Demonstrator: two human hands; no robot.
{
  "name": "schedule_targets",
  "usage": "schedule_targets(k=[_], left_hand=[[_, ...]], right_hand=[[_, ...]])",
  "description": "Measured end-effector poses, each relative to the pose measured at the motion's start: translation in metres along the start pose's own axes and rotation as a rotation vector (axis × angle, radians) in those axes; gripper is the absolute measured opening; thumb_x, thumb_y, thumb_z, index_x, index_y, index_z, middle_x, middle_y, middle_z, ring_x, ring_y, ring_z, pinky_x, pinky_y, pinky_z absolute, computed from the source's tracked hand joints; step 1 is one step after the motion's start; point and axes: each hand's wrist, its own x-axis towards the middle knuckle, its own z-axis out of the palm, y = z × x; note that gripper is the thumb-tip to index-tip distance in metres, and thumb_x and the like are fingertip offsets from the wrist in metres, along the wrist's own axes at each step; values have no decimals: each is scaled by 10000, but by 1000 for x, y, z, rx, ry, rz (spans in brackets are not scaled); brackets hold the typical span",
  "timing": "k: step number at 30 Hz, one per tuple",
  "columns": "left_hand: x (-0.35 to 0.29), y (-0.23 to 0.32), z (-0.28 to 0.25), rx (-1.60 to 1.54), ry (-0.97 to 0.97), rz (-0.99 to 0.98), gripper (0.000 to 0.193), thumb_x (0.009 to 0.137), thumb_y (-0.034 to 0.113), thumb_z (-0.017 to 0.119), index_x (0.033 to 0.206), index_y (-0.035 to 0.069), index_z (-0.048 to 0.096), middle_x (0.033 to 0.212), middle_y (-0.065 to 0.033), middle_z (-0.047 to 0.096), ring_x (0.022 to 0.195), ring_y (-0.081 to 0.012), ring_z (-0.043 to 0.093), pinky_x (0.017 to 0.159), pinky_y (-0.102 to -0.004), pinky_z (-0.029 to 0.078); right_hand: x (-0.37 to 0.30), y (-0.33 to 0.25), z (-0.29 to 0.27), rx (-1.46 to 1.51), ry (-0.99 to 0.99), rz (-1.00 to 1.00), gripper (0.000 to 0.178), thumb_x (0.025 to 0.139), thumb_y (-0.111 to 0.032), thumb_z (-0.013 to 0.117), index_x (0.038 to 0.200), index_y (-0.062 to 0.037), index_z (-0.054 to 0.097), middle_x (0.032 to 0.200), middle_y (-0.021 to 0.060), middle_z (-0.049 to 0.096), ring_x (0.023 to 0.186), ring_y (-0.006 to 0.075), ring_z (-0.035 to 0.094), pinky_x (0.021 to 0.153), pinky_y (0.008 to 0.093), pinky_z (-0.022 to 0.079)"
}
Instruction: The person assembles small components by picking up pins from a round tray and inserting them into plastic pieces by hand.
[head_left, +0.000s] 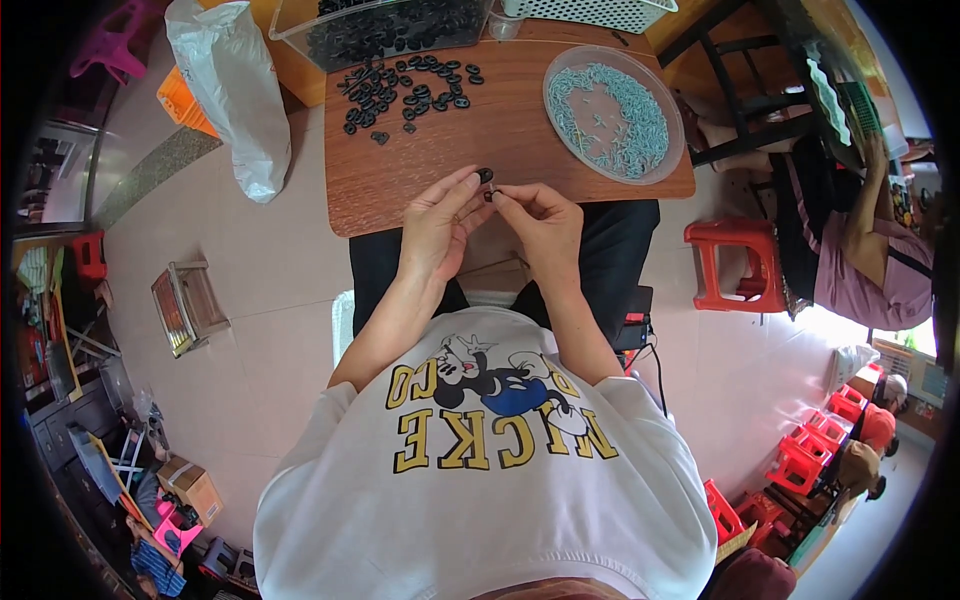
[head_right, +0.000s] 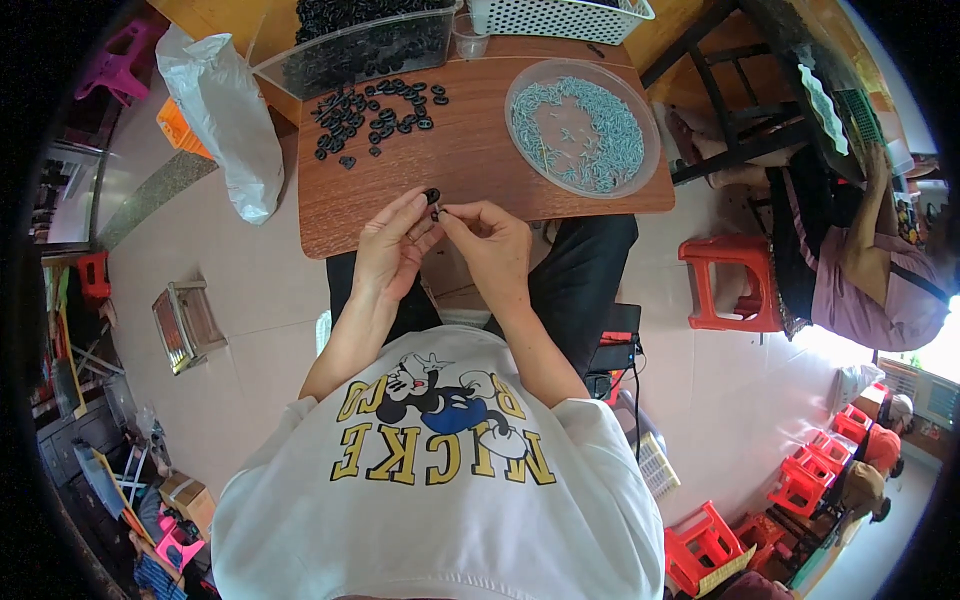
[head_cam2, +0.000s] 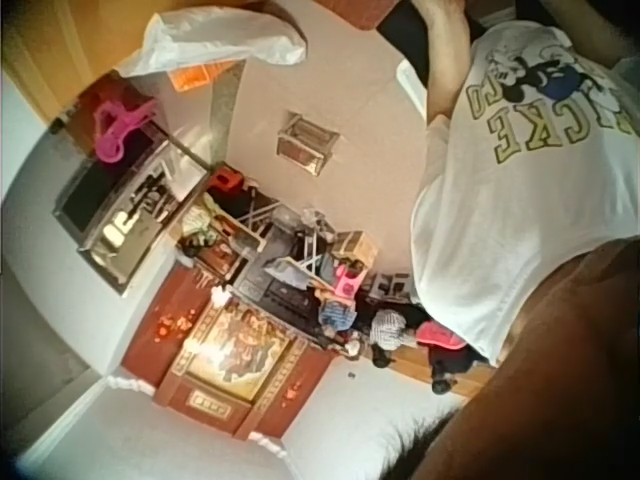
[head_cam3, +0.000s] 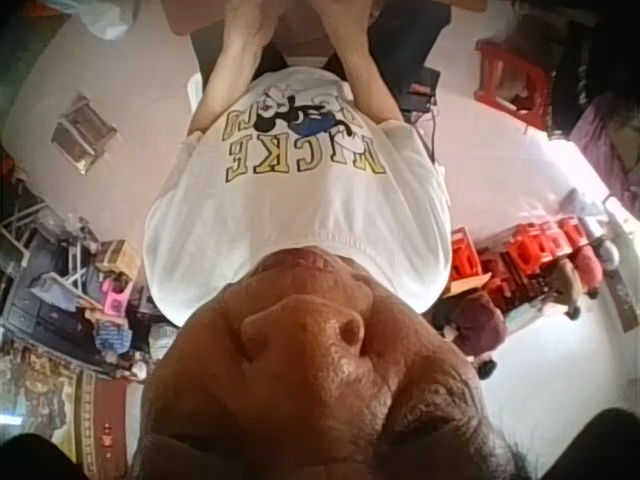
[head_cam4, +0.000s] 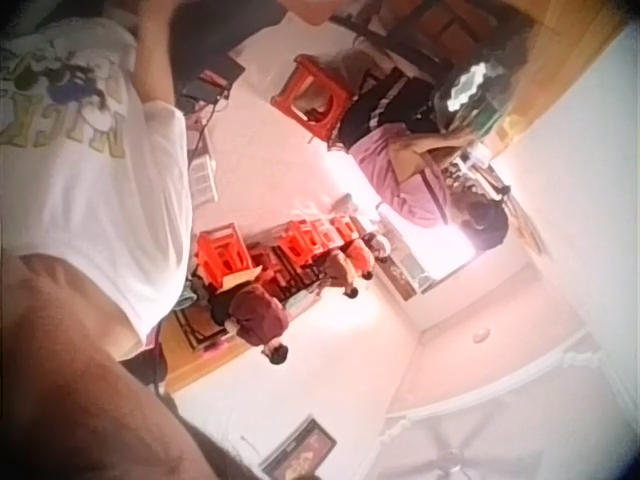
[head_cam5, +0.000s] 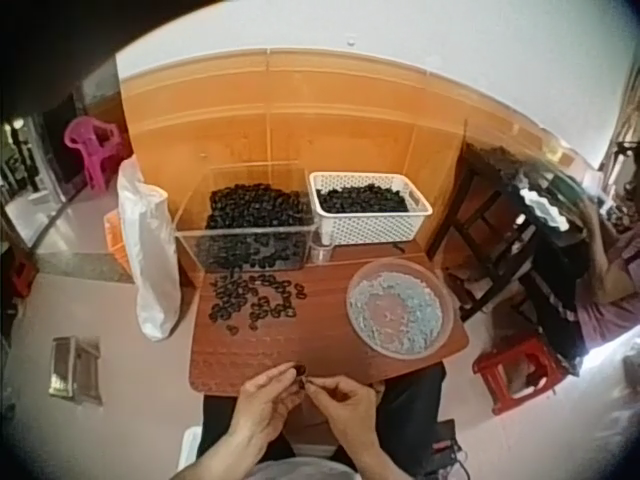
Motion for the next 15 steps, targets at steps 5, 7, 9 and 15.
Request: schedule_targets(k=[5, 7, 9, 15], left_hand=[[-2, -3, 0, 5, -14, 15, 226, 864, 48, 601, 1075, -32, 600, 979, -133, 649, 889, -183, 630, 807, -330, 533], [-2, -5, 0, 6, -23, 45, 221, 858, 40, 606, 1064, -42, 603, 985, -141, 648, 898, -185, 628, 807, -334, 536], [-2, -6, -1, 25, -31, 74, 214, 853, 31, 610, 1052, -46, 608, 983, -142, 649, 893, -184, 630, 797, -331, 540], [-4, -7, -3, 185, -45, 221, 178, 835, 0, 622, 1002, -60, 633, 953, -144, 655, 840, -190, 645, 738, -307, 557]], right_hand=[[-1, 2, 0, -41, 13, 10, 128, 779, -75, 686, 879, 4, 690, 734, 11, 660, 632, 34, 552, 575, 179, 431], [0, 2, -1, -70, 7, 2, 125, 778, -78, 687, 874, 3, 692, 727, 9, 660, 628, 35, 551, 568, 181, 427], [0, 4, -2, -81, 10, -6, 125, 778, -77, 687, 874, 3, 693, 726, 12, 660, 628, 34, 551, 568, 182, 428], [-3, 6, -2, -64, 8, 5, 124, 777, -71, 688, 872, 10, 689, 734, 21, 665, 644, 34, 561, 583, 183, 438]])
